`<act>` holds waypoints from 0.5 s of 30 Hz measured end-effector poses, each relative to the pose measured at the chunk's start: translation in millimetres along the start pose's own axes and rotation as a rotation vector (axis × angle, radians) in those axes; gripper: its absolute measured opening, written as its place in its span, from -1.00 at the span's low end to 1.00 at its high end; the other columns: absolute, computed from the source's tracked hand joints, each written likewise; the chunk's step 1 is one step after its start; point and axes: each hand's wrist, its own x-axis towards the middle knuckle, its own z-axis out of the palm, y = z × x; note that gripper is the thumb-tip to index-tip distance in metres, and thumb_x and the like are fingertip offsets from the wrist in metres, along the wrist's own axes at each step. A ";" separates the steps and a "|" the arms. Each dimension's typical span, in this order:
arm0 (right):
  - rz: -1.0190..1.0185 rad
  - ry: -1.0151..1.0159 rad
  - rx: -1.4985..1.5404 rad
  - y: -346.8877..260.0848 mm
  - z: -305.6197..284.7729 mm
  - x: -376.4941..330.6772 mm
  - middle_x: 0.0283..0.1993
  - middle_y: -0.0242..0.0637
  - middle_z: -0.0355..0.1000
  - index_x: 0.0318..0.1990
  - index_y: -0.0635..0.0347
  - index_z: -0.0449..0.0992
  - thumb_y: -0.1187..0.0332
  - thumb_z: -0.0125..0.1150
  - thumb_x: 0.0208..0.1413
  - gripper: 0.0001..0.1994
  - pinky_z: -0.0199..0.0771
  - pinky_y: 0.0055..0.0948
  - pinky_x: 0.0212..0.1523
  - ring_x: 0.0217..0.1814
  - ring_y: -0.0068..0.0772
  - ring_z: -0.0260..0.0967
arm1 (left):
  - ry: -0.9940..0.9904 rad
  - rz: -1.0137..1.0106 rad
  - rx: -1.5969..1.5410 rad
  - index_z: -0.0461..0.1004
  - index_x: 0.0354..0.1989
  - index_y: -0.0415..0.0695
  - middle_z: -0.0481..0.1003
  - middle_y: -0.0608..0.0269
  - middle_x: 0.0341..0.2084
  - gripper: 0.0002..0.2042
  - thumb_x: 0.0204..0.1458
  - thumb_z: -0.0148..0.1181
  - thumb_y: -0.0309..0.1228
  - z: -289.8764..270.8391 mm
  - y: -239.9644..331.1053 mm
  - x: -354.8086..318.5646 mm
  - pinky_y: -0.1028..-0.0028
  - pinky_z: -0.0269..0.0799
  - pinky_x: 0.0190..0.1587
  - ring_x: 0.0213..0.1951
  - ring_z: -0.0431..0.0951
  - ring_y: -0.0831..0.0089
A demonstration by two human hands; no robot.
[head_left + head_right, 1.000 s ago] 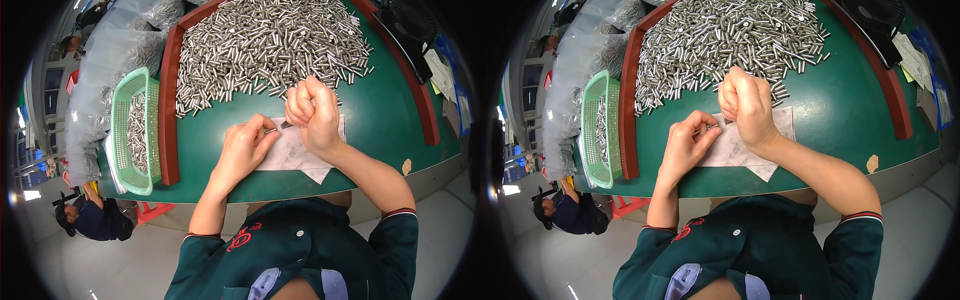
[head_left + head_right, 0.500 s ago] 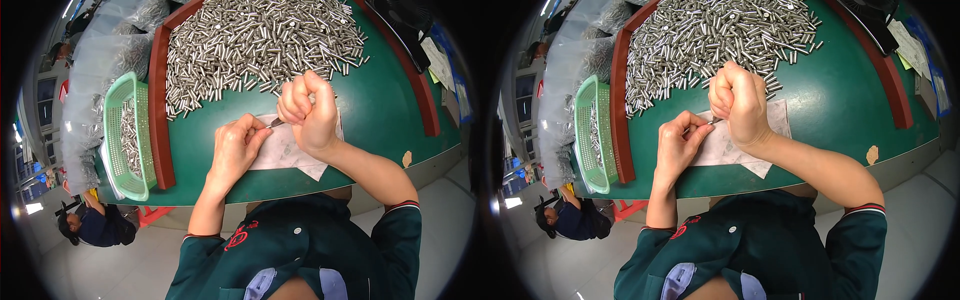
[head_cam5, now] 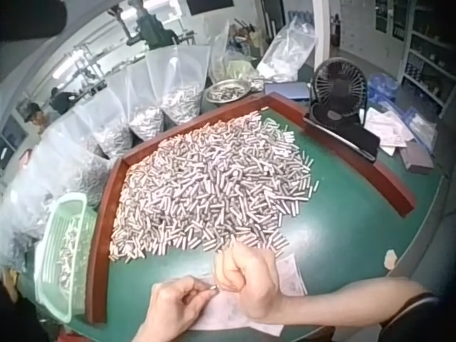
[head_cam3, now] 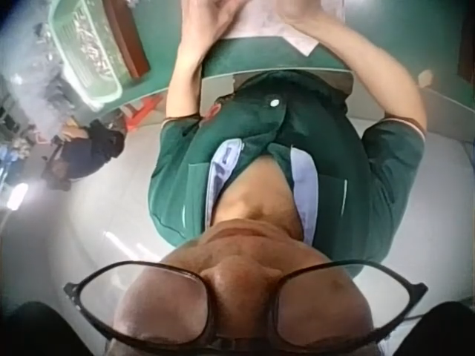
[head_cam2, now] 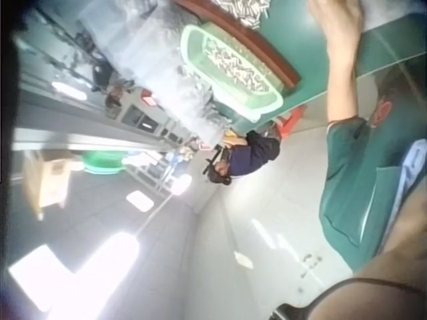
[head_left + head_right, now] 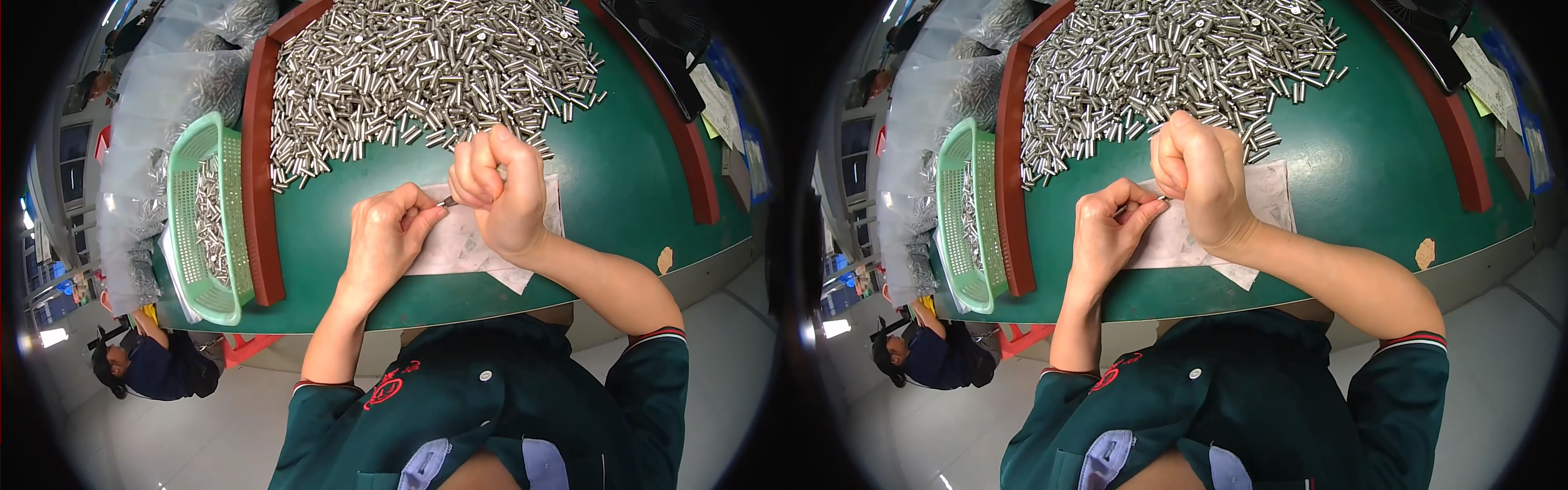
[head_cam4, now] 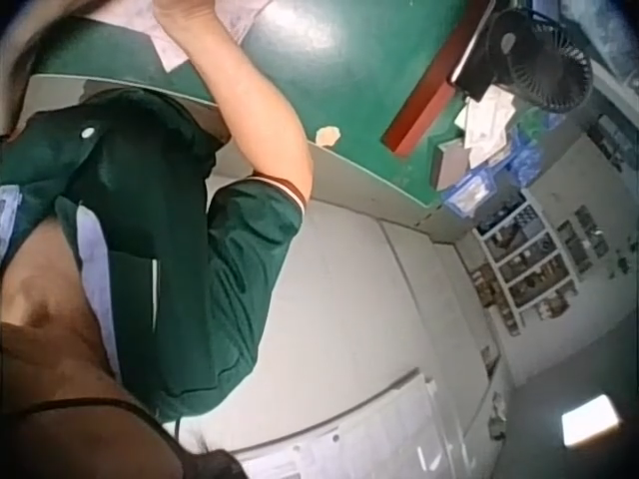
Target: Inspecting and sorting small metal pins at a manufacturing workstation using tweezers.
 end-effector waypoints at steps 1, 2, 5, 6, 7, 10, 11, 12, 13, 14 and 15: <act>-0.050 -0.023 -0.054 0.4 2.3 -1.0 -0.79 -0.45 -0.09 -0.77 0.07 -0.02 0.21 -0.34 0.15 -0.57 -0.18 -0.55 -0.68 -0.74 -0.62 -0.26 | -0.007 -0.006 -0.019 0.40 -0.60 -0.25 0.29 0.21 -0.83 -0.87 -0.24 0.27 -0.54 -1.1 1.7 1.0 0.45 0.16 -0.66 -0.77 0.24 0.43; -0.100 -0.046 -0.107 0.4 4.1 -1.7 -0.79 -0.45 -0.08 -0.77 0.08 -0.01 0.22 -0.34 0.15 -0.58 -0.18 -0.55 -0.68 -0.74 -0.61 -0.25 | -0.013 -0.011 -0.037 0.41 -0.60 -0.25 0.29 0.20 -0.82 -0.87 -0.24 0.27 -0.54 -2.3 3.4 1.1 0.45 0.17 -0.66 -0.77 0.25 0.43; -0.125 -0.064 -0.108 1.8 5.0 -3.3 -0.79 -0.44 -0.06 -0.76 0.12 -0.01 0.29 -0.31 0.13 -0.60 -0.14 -0.56 -0.67 -0.72 -0.63 -0.19 | -0.001 0.007 -0.001 0.40 -0.58 -0.26 0.33 0.29 -0.80 -0.88 -0.19 0.24 -0.53 -1.5 3.1 -0.5 0.49 0.19 -0.64 -0.73 0.27 0.52; -0.134 -0.051 -0.132 2.7 5.5 -2.1 -0.81 -0.44 -0.08 -0.78 0.09 -0.01 0.25 -0.34 0.15 -0.58 -0.17 -0.55 -0.67 -0.74 -0.61 -0.24 | 0.004 0.011 0.002 0.40 -0.58 -0.26 0.33 0.29 -0.80 -0.88 -0.19 0.24 -0.53 -1.1 0.9 -1.2 0.49 0.19 -0.64 -0.73 0.27 0.52; -0.095 -0.041 -0.104 2.1 4.8 -1.3 -0.80 -0.44 -0.08 -0.78 0.09 -0.01 0.24 -0.34 0.15 -0.58 -0.18 -0.55 -0.68 -0.74 -0.61 -0.24 | 0.044 -0.058 -0.153 0.39 -0.57 -0.26 0.35 0.34 -0.74 -0.88 -0.15 0.22 -0.52 -1.6 -1.6 -2.9 0.52 0.20 -0.62 -0.68 0.29 0.57; -0.047 -0.041 -0.056 0.1 -1.2 -0.1 -0.79 -0.44 -0.08 -0.77 0.08 -0.01 0.24 -0.35 0.16 -0.57 -0.20 -0.56 -0.69 -0.75 -0.62 -0.26 | -0.036 -0.198 -0.874 0.36 -0.39 -0.20 0.37 0.32 -0.53 -0.92 0.03 0.08 -0.46 -10.3 -13.9 -0.5 0.69 0.14 -0.54 -0.55 0.25 0.70; -0.045 -0.040 -0.059 -0.9 -2.0 -0.3 -0.79 -0.44 -0.08 -0.77 0.08 -0.01 0.23 -0.35 0.17 -0.57 -0.21 -0.56 -0.69 -0.75 -0.62 -0.27 | -0.147 -0.235 -1.140 0.35 -0.36 -0.20 0.35 0.31 -0.54 -0.93 0.04 0.05 -0.47 -13.5 -18.8 2.7 0.70 0.10 -0.56 -0.57 0.21 0.71; -0.042 -0.047 -0.056 -1.3 -0.9 -1.2 -0.79 -0.44 -0.08 -0.77 0.07 -0.02 0.23 -0.35 0.17 -0.57 -0.21 -0.56 -0.70 -0.75 -0.62 -0.27 | -0.256 -0.276 -1.402 0.34 -0.33 -0.20 0.34 0.30 -0.54 -0.93 0.06 0.02 -0.47 -16.5 -22.1 3.3 0.71 0.06 -0.58 -0.58 0.16 0.71; -0.042 -0.056 -0.052 -1.8 -0.2 -1.2 -0.79 -0.44 -0.08 -0.77 0.07 -0.02 0.23 -0.35 0.17 -0.57 -0.21 -0.56 -0.70 -0.75 -0.62 -0.27 | -0.267 -0.260 -1.447 0.33 -0.32 -0.22 0.33 0.27 -0.54 -0.89 0.10 -0.03 -0.43 -15.9 -24.2 3.6 0.70 0.00 -0.61 -0.60 0.12 0.69; -0.033 -0.054 -0.048 -2.2 0.0 -1.0 -0.79 -0.45 -0.09 -0.77 0.07 -0.02 0.22 -0.35 0.17 -0.57 -0.21 -0.56 -0.70 -0.75 -0.62 -0.27 | -0.259 -0.257 -1.443 0.33 -0.32 -0.22 0.33 0.27 -0.54 -0.89 0.10 -0.03 -0.43 -17.5 -24.7 4.1 0.70 0.00 -0.61 -0.60 0.12 0.69; -0.023 -0.044 -0.048 -2.0 -1.1 -0.9 -0.79 -0.45 -0.09 -0.77 0.07 -0.02 0.22 -0.35 0.17 -0.57 -0.21 -0.56 -0.70 -0.75 -0.63 -0.28 | -0.224 -0.328 -1.452 0.32 -0.33 -0.23 0.32 0.26 -0.55 -0.85 0.12 -0.06 -0.39 -19.5 -21.5 6.3 0.70 0.01 -0.61 -0.60 0.13 0.68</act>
